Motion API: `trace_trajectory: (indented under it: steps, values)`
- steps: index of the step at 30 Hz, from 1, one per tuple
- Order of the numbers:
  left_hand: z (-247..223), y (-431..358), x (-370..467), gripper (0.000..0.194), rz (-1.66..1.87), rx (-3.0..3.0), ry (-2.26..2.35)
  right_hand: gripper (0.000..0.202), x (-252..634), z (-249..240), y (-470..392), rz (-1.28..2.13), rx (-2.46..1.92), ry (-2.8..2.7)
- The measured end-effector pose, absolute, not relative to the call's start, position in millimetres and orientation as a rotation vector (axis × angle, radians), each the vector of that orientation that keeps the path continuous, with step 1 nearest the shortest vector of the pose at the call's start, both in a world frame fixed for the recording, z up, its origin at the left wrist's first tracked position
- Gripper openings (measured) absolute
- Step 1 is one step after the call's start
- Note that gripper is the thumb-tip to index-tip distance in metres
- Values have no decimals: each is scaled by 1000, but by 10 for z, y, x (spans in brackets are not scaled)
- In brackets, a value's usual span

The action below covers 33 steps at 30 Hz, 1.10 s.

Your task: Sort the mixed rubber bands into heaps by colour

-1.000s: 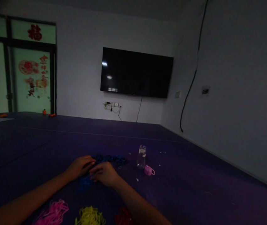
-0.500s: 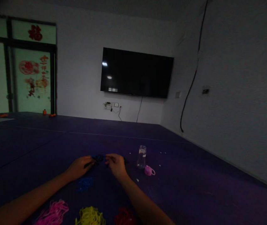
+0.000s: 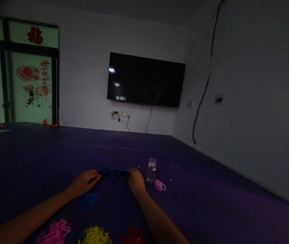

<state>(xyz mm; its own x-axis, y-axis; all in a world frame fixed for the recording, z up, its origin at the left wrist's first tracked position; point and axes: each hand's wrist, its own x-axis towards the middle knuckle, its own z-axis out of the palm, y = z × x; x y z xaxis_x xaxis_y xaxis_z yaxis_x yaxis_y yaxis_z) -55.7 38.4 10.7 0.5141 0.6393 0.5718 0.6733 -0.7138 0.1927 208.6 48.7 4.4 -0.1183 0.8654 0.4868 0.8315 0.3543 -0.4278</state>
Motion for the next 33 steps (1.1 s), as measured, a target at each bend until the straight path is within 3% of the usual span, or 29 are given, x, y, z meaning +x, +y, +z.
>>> trace_trajectory:
  steps: [11,18,24,33]
  values:
    - [92,410,-551,17,-985,-2640,-1093,47,2069,56,492,-27,-1548,-2200]
    - [87,437,-557,26,-976,-2640,-1106,42,2064,85,477,-25,-1566,-2212]
    - [72,458,-578,15,-986,-2628,-1130,38,2061,104,468,-71,-1590,-2234]
    - [82,433,-581,39,-969,-2641,-1061,39,2058,92,454,-108,-1571,-2155]
